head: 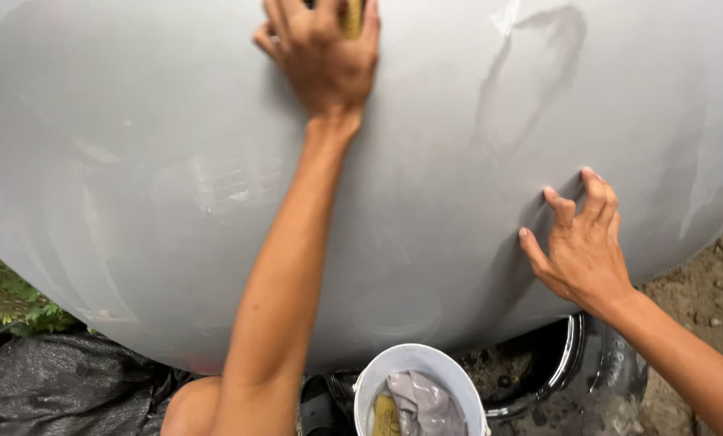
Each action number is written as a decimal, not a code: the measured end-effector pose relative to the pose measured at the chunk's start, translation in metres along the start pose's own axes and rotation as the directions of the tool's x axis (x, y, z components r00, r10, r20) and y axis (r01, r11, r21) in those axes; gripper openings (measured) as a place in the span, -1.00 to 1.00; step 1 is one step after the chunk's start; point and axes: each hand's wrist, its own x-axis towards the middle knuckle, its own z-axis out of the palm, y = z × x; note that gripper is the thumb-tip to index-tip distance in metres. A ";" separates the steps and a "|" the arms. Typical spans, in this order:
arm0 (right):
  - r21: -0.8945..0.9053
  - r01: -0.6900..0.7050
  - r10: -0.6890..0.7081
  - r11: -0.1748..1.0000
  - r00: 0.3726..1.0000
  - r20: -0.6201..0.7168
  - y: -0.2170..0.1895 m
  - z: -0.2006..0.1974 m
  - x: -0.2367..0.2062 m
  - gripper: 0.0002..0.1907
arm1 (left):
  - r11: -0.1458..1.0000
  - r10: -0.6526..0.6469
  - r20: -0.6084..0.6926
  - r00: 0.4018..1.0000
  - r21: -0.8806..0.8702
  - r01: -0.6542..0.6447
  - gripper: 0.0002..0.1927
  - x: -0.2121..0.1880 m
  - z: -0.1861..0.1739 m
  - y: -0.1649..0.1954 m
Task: The person sands a gray car panel with a sanding block, repeatedly dipping it in a bucket of water and wiping the surface with a cloth. The person also touches the panel to check smoothness.
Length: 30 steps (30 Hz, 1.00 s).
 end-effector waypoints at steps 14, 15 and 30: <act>0.014 -0.026 0.026 1.000 1.000 -0.001 0.001 -0.007 -0.001 -0.27 | 0.934 0.356 0.313 0.880 -0.133 -0.331 -0.69 -0.076 -0.092 -0.014; 0.005 -0.023 0.023 1.000 1.000 -0.002 0.000 -0.007 0.000 -0.29 | 0.960 0.277 0.284 0.918 -0.115 -0.254 -0.68 -0.061 -0.079 -0.018; 0.000 0.000 0.000 1.000 0.998 0.068 0.008 -0.012 -0.001 -0.28 | 0.744 0.663 0.358 0.658 -0.417 -0.523 -0.74 -0.160 -0.141 -0.024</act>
